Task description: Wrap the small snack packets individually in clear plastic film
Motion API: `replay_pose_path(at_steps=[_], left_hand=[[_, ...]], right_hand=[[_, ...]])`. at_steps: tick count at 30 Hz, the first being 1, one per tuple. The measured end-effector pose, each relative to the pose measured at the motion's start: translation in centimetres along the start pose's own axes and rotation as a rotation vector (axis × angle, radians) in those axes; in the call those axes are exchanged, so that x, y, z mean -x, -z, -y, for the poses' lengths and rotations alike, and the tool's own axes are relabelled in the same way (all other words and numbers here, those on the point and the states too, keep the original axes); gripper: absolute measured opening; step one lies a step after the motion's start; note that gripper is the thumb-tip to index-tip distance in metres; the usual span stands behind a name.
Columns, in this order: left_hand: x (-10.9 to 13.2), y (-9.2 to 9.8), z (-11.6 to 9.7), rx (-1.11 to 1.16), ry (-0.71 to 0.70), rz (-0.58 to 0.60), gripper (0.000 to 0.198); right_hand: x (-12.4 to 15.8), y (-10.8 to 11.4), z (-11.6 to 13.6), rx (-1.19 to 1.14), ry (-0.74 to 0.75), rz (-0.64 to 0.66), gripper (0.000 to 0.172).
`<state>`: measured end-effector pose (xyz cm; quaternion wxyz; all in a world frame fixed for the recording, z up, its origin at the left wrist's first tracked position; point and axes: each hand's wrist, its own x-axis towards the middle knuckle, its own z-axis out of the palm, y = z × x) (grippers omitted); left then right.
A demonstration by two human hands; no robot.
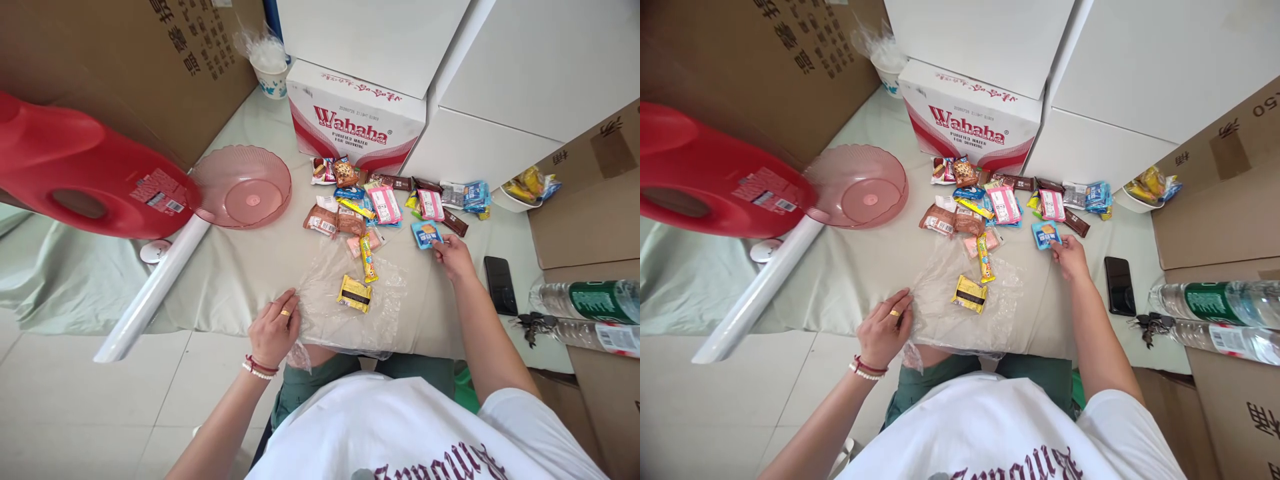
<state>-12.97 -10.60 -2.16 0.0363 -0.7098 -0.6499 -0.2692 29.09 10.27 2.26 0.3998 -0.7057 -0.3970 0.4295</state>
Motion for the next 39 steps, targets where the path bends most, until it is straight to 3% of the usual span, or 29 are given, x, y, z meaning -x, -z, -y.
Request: replay_pose_path(at_steps=[5,9,15,19,21,23,26,29,34,37,39], left_hand=[[-0.2,0.6,-0.1,0.057,0.067,0.102,0.025],[-0.8,1.3,0.1,0.117,0.147,0.178,0.035],[-1.7,2.1,0.2,0.061,0.177,0.315,0.039],[-1.9,2.8,-0.8,-0.118,0.079,0.302,0.034],[-1.8,2.9,-1.2,-0.188,0.04,0.268,0.037],[-1.6,2.9,-1.2,-0.222,-0.03,0.26,0.044],[-1.6,2.6,-0.8,-0.184,-0.183,0.337,0.056],[-1.8,2.4,-0.4,-0.086,-0.292,0.437,0.061],[-2.9,2.5,-0.5,0.049,-0.364,0.554,0.06],[-3.2,2.4,-0.6,0.066,-0.38,0.632,0.061],[-3.1,2.2,-0.7,0.066,-0.296,0.624,0.066]], right_hand=[[5.4,4.1,-1.6,0.063,-0.002,0.231,0.05],[10.4,5.8,-2.9,-0.028,-0.163,0.394,0.047],[16.6,4.6,-3.9,-0.231,-0.474,0.671,0.046],[17.8,2.8,-4.1,-0.306,-0.504,0.739,0.046],[17.6,2.3,-3.9,-0.259,-0.418,0.718,0.049],[17.3,2.3,-3.2,-0.122,-0.234,0.728,0.048],[17.0,2.6,-1.4,0.113,0.101,0.815,0.045],[17.2,2.0,0.2,0.248,0.315,0.918,0.041],[17.2,-1.2,0.0,0.375,0.474,1.133,0.039],[16.9,-2.1,-1.0,0.467,0.521,1.131,0.038],[16.7,-1.7,-1.6,0.519,0.508,1.111,0.037]])
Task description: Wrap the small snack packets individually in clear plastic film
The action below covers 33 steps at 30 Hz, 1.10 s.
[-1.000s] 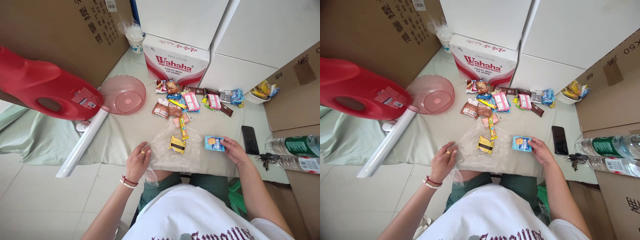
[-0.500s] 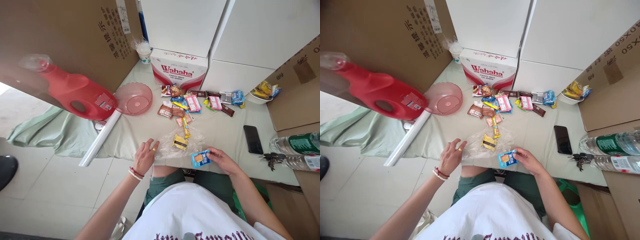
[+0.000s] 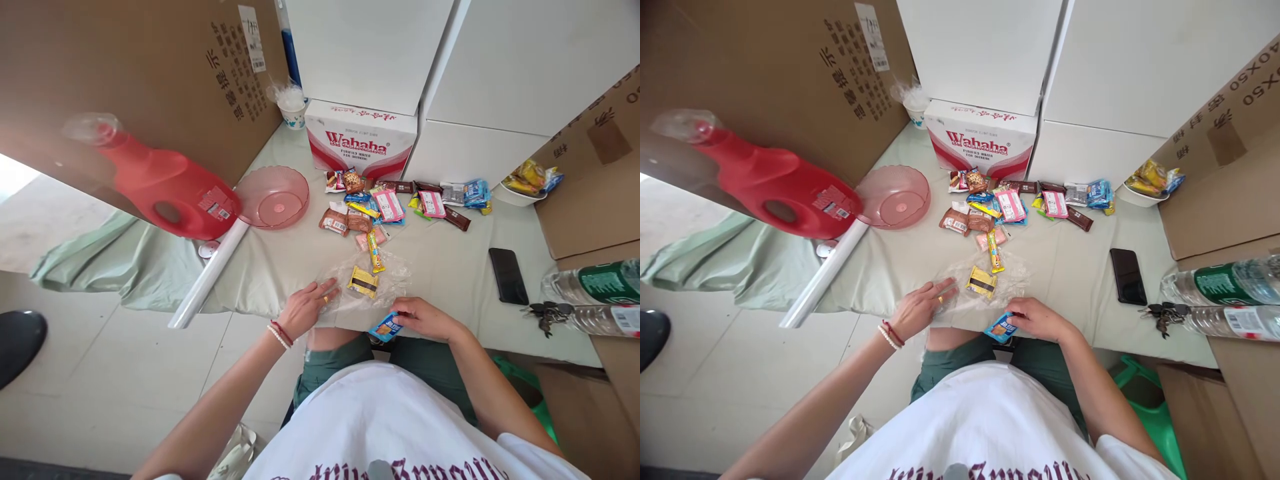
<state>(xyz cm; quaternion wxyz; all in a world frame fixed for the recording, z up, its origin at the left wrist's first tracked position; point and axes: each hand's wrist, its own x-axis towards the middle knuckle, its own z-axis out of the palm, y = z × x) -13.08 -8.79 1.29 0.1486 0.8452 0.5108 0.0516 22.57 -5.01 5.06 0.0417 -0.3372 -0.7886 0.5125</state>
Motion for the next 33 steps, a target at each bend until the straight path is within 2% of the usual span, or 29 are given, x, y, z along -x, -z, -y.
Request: replay_pose_path(at_steps=[3,6,8,11,14,18,21,23,27,29,31,33], left_hand=[[0.1,-0.5,-0.3,0.095,0.199,-0.129,0.068],[0.0,-0.8,-0.6,0.181,0.356,-0.248,0.053],[-0.2,-0.8,-0.7,0.175,0.446,-0.267,0.047],[-0.4,-0.4,-1.1,0.093,0.523,-0.162,0.048],[-0.6,0.3,-1.8,0.021,0.555,0.005,0.063],[-0.6,1.5,-3.1,-0.022,0.572,0.153,0.085],[-0.3,1.9,-3.7,-0.021,0.568,0.177,0.088],[0.0,1.9,-3.7,-0.003,0.571,0.158,0.087],[0.5,1.3,-3.3,0.038,0.589,0.083,0.072],[0.5,1.2,-3.4,0.043,0.6,0.082,0.071],[0.3,1.4,-3.7,0.036,0.614,0.127,0.081],[0.1,1.8,-4.2,0.019,0.623,0.183,0.093]], right_hand=[[1.4,0.1,-1.0,-0.018,-0.071,0.009,0.033],[3.3,0.4,-2.1,-0.074,-0.164,0.042,0.03],[4.4,0.8,-2.4,-0.104,-0.191,0.075,0.033],[5.2,1.5,-1.7,-0.142,-0.141,0.039,0.038],[4.1,1.6,-0.1,-0.177,-0.075,-0.042,0.038],[0.6,0.4,1.0,-0.134,0.017,0.075,0.035],[-0.9,-0.2,0.4,-0.021,0.074,0.116,0.035],[-0.6,-0.1,-0.4,0.005,0.057,0.117,0.034],[2.5,1.0,-1.8,-0.053,-0.06,0.186,0.034],[4.3,1.5,-2.0,-0.123,-0.126,0.217,0.035],[5.5,2.0,-1.8,-0.254,-0.202,0.139,0.038],[5.4,2.4,-1.2,-0.432,-0.291,-0.115,0.04]])
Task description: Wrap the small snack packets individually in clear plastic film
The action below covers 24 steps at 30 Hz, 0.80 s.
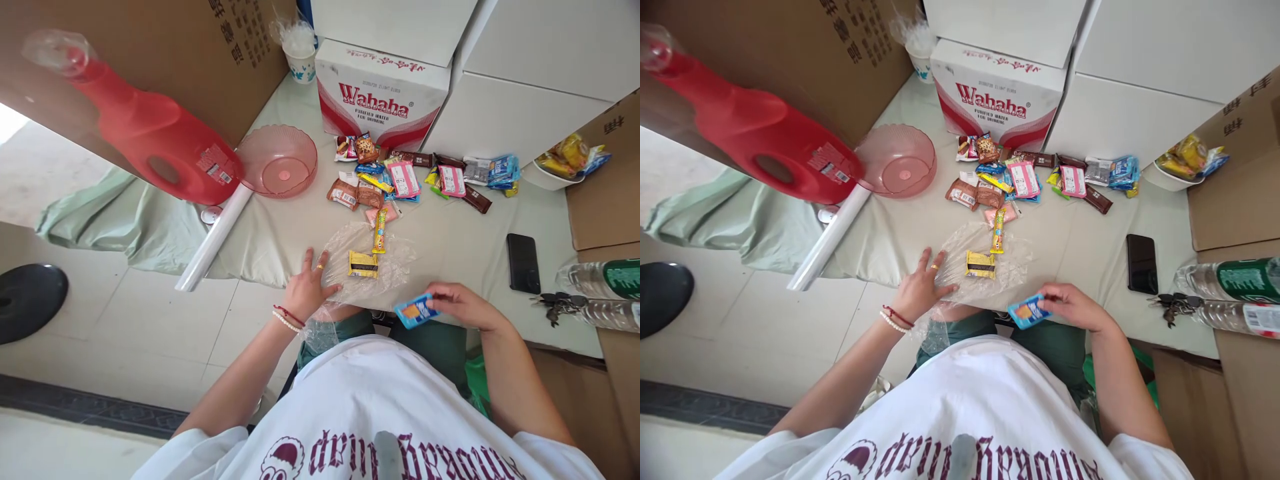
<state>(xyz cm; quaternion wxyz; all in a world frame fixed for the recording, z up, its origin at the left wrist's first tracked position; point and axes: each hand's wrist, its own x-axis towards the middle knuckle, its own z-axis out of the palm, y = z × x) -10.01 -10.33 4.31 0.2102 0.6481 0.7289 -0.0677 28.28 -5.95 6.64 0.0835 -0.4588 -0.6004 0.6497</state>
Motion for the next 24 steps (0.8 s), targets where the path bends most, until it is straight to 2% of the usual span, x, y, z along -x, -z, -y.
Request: replay_pose_path(at_steps=[2,3,4,5,8,10,12,15,21,24], left_hand=[[0.1,0.5,-0.5,-0.029,0.006,0.036,0.101],[0.2,0.6,-0.7,-0.039,0.008,0.053,0.104],[0.2,0.8,-0.8,-0.046,0.009,0.071,0.107],[0.3,0.9,-1.0,-0.052,0.008,0.091,0.11],[0.3,1.0,-1.3,-0.068,-0.002,0.137,0.118],[0.2,1.0,-1.4,-0.081,-0.011,0.154,0.125],[0.1,1.0,-1.6,-0.091,-0.022,0.169,0.13],[0.1,1.2,-1.8,-0.084,-0.025,0.189,0.133],[0.0,1.1,-1.6,-0.048,-0.042,0.178,0.134],[0.0,1.0,-1.4,-0.043,-0.057,0.156,0.135]], right_hand=[[-1.3,-0.5,1.3,-0.23,-0.01,-0.287,0.043],[-2.4,-1.0,2.1,-0.33,-0.001,-0.384,0.045],[-3.7,-1.6,3.0,-0.413,0.012,-0.429,0.047],[-5.2,-2.3,4.0,-0.475,0.025,-0.42,0.049],[-9.9,-5.0,6.5,-0.545,0.055,-0.282,0.053],[-12.2,-6.3,7.7,-0.494,0.027,-0.198,0.049],[-13.1,-6.7,8.1,-0.399,-0.038,-0.147,0.044],[-11.9,-5.4,7.4,-0.3,-0.128,-0.074,0.043],[-4.0,-1.2,2.1,-0.27,-0.226,-0.045,0.056],[-0.4,-0.6,0.0,-0.2,-0.32,0.116,0.056]])
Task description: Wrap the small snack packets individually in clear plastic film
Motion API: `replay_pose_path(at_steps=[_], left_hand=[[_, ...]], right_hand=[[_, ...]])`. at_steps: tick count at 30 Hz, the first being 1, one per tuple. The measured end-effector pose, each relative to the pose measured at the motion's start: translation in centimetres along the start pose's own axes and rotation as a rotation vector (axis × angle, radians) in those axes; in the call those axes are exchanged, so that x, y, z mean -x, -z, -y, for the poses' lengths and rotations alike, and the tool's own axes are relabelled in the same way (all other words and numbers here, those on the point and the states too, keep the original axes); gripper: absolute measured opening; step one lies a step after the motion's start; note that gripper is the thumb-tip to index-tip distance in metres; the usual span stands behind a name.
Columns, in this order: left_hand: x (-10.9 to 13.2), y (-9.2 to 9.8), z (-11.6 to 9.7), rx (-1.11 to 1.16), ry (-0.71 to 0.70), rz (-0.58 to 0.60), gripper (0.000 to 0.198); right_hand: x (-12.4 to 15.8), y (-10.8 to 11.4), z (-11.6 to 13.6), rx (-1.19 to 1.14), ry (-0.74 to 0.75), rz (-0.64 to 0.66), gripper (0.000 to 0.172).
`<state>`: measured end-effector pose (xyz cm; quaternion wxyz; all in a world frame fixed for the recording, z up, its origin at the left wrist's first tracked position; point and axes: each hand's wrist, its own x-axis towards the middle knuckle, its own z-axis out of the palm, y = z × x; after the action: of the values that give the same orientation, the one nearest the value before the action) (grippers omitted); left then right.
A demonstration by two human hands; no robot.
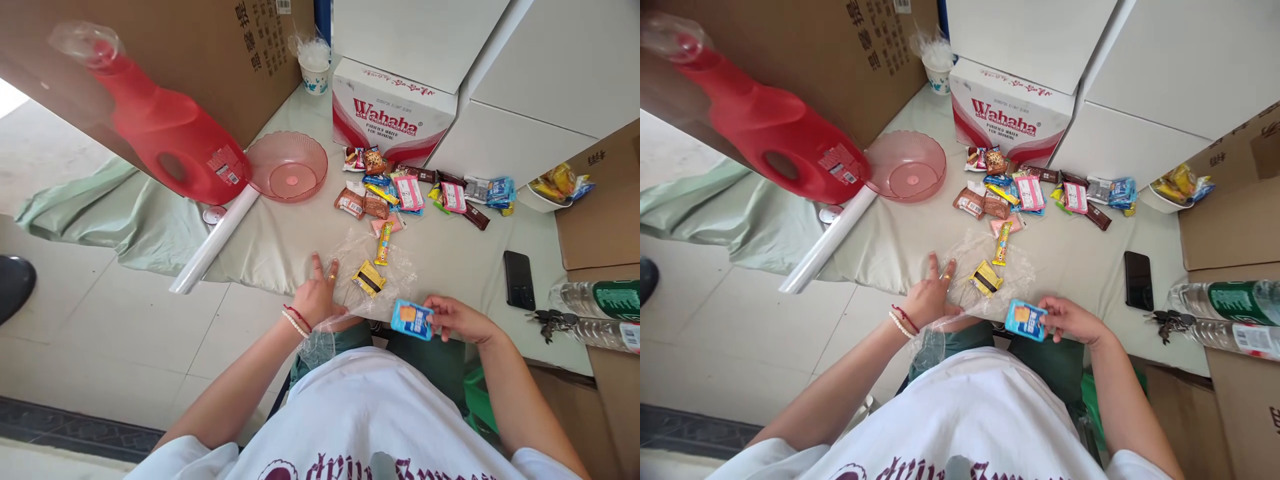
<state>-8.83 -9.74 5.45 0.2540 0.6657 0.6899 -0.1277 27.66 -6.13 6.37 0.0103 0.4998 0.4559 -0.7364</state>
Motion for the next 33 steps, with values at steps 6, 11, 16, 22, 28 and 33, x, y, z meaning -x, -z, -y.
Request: replay_pose_path(at_steps=[6,11,16,22,28,33], left_hand=[[0.0,0.1,0.4,0.038,-0.011,0.009,0.13],[0.0,0.2,0.4,0.016,0.004,0.03,0.133],[-0.2,-0.1,0.0,-0.006,0.016,0.037,0.136],[-0.3,-0.4,0.1,-0.024,0.017,0.043,0.136],[-0.4,-0.6,0.1,-0.034,-0.009,0.006,0.135],[-0.3,-0.3,-0.1,-0.034,0.006,0.033,0.135]], right_hand=[[2.5,0.9,0.4,0.073,0.027,0.032,0.052],[-1.7,-0.5,4.3,-0.112,0.392,-0.394,0.051],[-7.7,-5.0,6.3,-0.136,0.441,-0.384,0.051],[-10.1,-7.4,4.1,0.18,0.319,-0.489,0.028],[-7.7,-7.7,4.3,0.794,0.3,-0.833,0.037],[-8.1,-10.6,7.7,1.136,0.342,-0.771,0.054]])
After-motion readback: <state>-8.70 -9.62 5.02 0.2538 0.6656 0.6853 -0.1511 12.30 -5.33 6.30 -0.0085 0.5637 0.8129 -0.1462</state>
